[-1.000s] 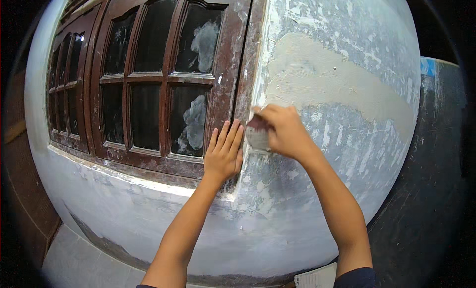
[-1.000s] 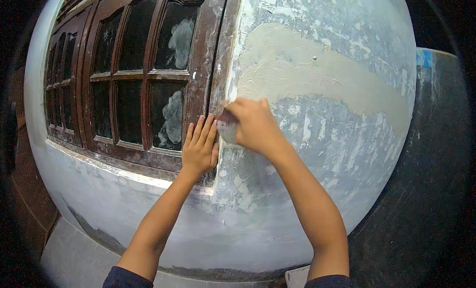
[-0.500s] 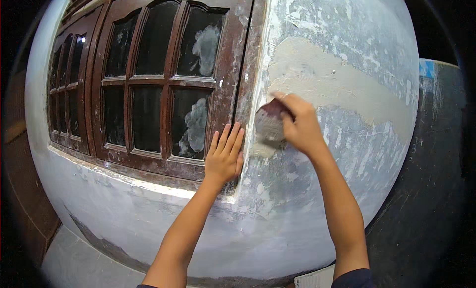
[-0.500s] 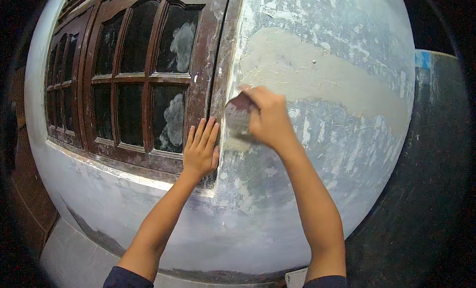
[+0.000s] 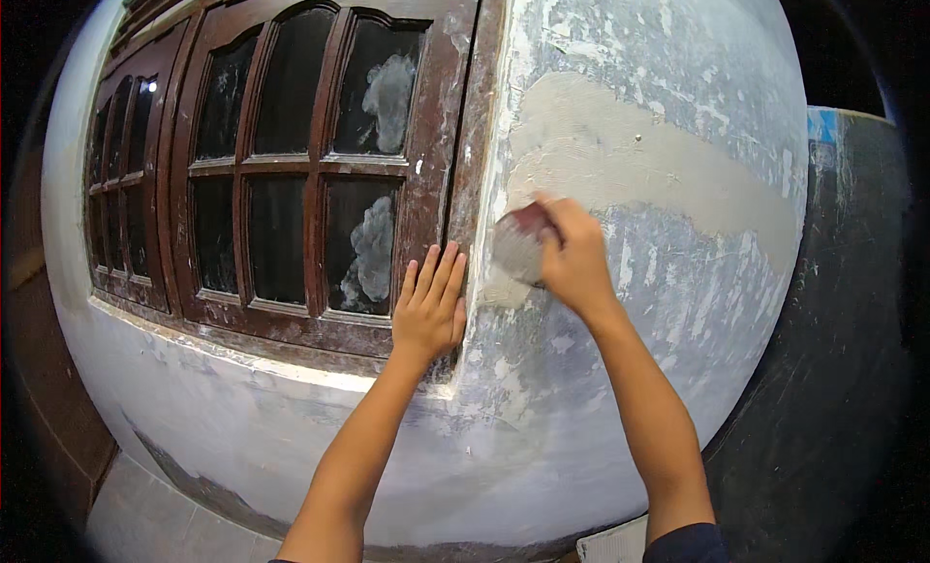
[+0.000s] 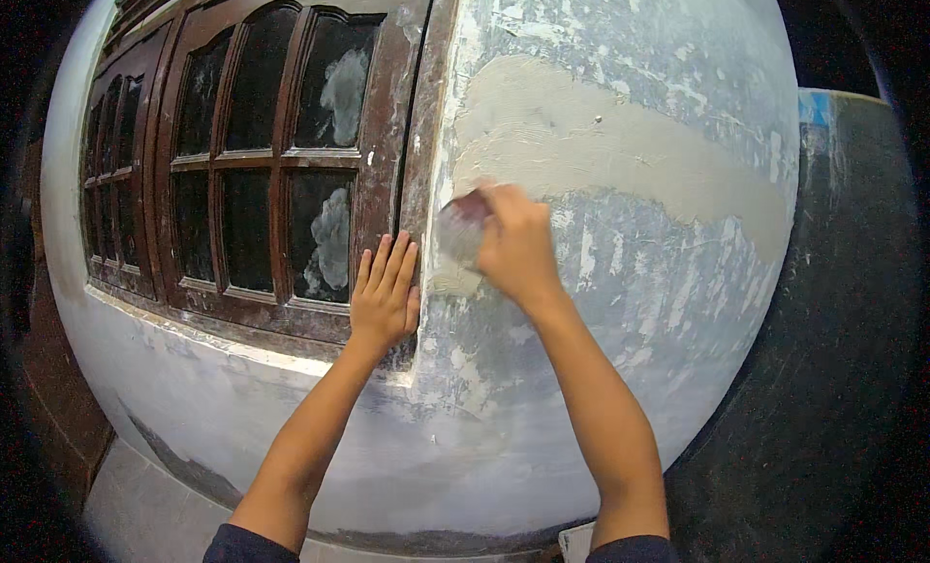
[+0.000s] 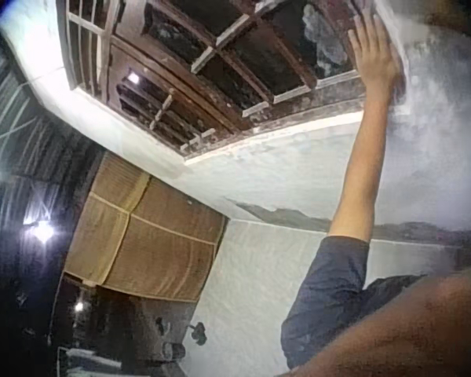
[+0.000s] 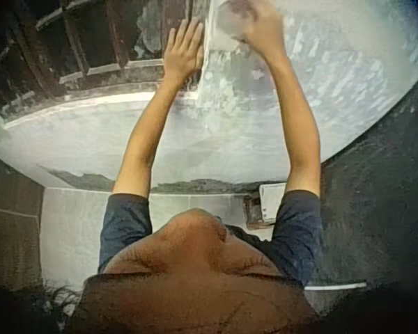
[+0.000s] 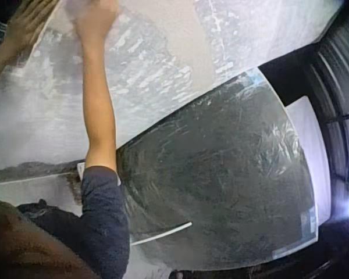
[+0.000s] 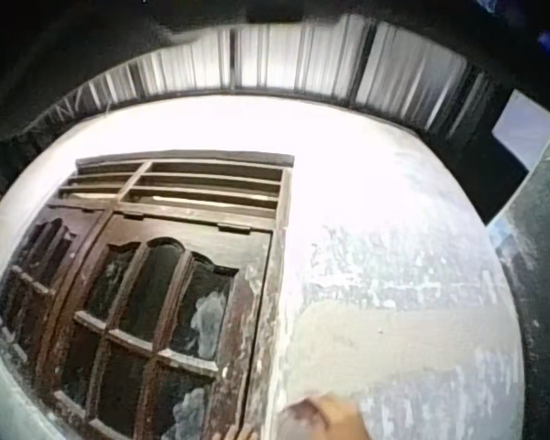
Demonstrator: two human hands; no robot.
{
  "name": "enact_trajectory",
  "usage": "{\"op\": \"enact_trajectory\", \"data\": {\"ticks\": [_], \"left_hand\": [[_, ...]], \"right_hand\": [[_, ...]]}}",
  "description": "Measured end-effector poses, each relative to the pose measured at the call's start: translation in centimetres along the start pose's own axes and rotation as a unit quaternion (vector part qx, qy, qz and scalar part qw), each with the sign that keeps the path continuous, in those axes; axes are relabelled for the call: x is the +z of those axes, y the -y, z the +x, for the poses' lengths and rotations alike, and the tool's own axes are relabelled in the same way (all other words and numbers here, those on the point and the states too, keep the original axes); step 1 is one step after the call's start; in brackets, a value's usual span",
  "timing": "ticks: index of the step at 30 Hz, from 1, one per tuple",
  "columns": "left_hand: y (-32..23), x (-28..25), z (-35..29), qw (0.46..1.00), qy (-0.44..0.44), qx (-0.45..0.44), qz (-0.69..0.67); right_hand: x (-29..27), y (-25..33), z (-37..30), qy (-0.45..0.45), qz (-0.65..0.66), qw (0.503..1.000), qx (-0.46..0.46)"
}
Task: The person applies putty to a wall adjacent to a window frame, using a putty knife to spread the putty from a putty tray onto the wall.
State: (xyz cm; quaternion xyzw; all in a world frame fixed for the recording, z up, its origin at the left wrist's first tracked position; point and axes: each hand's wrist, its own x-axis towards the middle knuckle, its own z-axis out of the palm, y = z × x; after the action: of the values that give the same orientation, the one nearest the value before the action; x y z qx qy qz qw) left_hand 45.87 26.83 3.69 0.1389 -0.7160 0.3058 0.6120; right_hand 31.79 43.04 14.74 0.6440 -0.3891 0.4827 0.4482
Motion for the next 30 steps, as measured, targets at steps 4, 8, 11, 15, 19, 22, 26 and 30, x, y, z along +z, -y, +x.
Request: {"op": "enact_trajectory", "data": {"ticks": [4, 8, 11, 15, 19, 22, 26, 30], "left_hand": [[0.1, -0.1, -0.1, 1.000, -0.002, 0.002, 0.004], [0.1, -0.1, -0.1, 1.000, -0.006, 0.004, -0.006], [0.2, -0.3, 0.0, 1.000, 0.000, 0.003, -0.005], [0.3, 0.3, 0.0, 1.000, -0.005, 0.005, -0.006], [0.4, 0.3, -0.1, 1.000, 0.006, 0.003, -0.024], [0.2, 0.2, 0.1, 1.000, 0.006, 0.001, -0.023], [0.2, 0.3, 0.1, 1.000, 0.008, 0.004, -0.027], [0.3, 0.4, 0.0, 1.000, 0.007, 0.001, -0.017]], "right_hand": [[-1.7, 0.5, -0.3, -0.212, -0.046, 0.970, 0.106], [-1.1, 2.6, -3.1, -0.214, -0.020, 0.959, 0.187], [1.3, 3.9, -5.6, -0.197, 0.041, 0.950, 0.238], [3.9, 4.4, -7.1, -0.189, 0.015, 0.951, 0.245], [4.2, 3.2, -8.4, -0.203, -0.002, 0.930, 0.306], [3.5, 2.4, -10.3, -0.302, 0.013, 0.878, 0.371], [4.2, 4.5, -10.1, -0.364, 0.057, 0.840, 0.398], [5.7, 4.9, -9.1, -0.305, 0.009, 0.889, 0.342]]}}
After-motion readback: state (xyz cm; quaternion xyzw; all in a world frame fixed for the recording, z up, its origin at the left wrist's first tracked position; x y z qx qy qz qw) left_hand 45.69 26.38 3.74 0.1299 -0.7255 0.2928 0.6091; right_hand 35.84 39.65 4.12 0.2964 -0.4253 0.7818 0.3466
